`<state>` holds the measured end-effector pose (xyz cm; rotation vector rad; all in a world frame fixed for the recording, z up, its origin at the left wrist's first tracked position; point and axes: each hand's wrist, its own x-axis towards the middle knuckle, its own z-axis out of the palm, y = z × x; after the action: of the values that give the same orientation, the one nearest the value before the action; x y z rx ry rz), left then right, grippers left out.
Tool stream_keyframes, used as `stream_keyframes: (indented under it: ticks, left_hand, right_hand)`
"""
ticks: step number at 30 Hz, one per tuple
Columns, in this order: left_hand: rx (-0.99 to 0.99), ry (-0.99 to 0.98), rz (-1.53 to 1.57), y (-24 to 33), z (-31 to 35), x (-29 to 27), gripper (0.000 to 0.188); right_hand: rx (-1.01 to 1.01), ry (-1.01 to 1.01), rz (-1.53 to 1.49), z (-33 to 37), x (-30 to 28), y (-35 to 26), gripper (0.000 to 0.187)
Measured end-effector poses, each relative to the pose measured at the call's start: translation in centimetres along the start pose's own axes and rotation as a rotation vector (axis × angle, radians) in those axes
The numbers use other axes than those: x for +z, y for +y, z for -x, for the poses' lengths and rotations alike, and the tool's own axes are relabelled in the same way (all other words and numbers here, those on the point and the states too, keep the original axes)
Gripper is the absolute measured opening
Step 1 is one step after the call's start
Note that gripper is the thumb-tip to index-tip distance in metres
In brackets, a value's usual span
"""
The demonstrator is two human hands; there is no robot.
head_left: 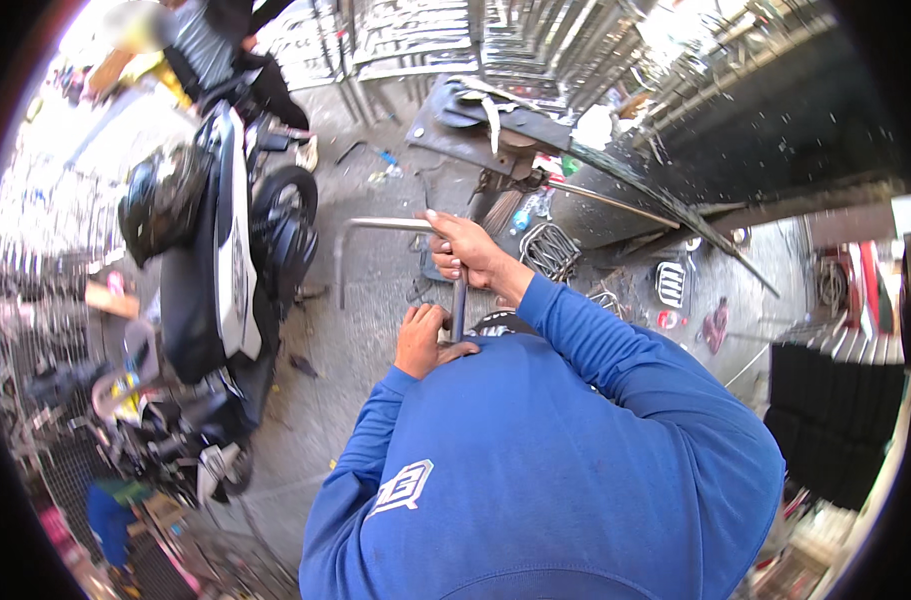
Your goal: The person measures a scooter's front panel, then uses a manual pipe bender to shape a metal tube. They repeatedly test the bent tube against the scooter's front, adjusting the bend until the fit appears satisfactory.
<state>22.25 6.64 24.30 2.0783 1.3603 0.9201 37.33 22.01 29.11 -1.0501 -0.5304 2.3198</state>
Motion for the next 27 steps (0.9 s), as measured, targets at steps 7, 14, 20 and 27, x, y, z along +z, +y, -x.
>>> stream_keyframes:
  ticks: [7, 14, 20, 27]
  left_hand:
    - [-0.503, -0.016, 0.171, -10.5, -6.2, -4.2, 0.016]
    - [0.019, 0.428, 1.336, -6.1, -23.1, -13.3, 0.081]
    - [0.371, -0.020, 1.619, -1.4, -32.4, -13.2, 0.057]
    - [0.390, 0.208, 1.513, -8.5, -41.9, -21.5, 0.037]
  right_hand:
    - [-0.352, -0.415, 0.000, 4.8, -3.1, -11.9, 0.046]
    - [-0.199, -0.331, -0.248, 0.5, -11.9, -10.8, 0.038]
    - [-0.267, -0.194, -0.089, -4.1, -8.9, -8.4, 0.048]
    - [-1.037, 0.983, 1.191, -6.2, -9.2, -16.7, 0.041]
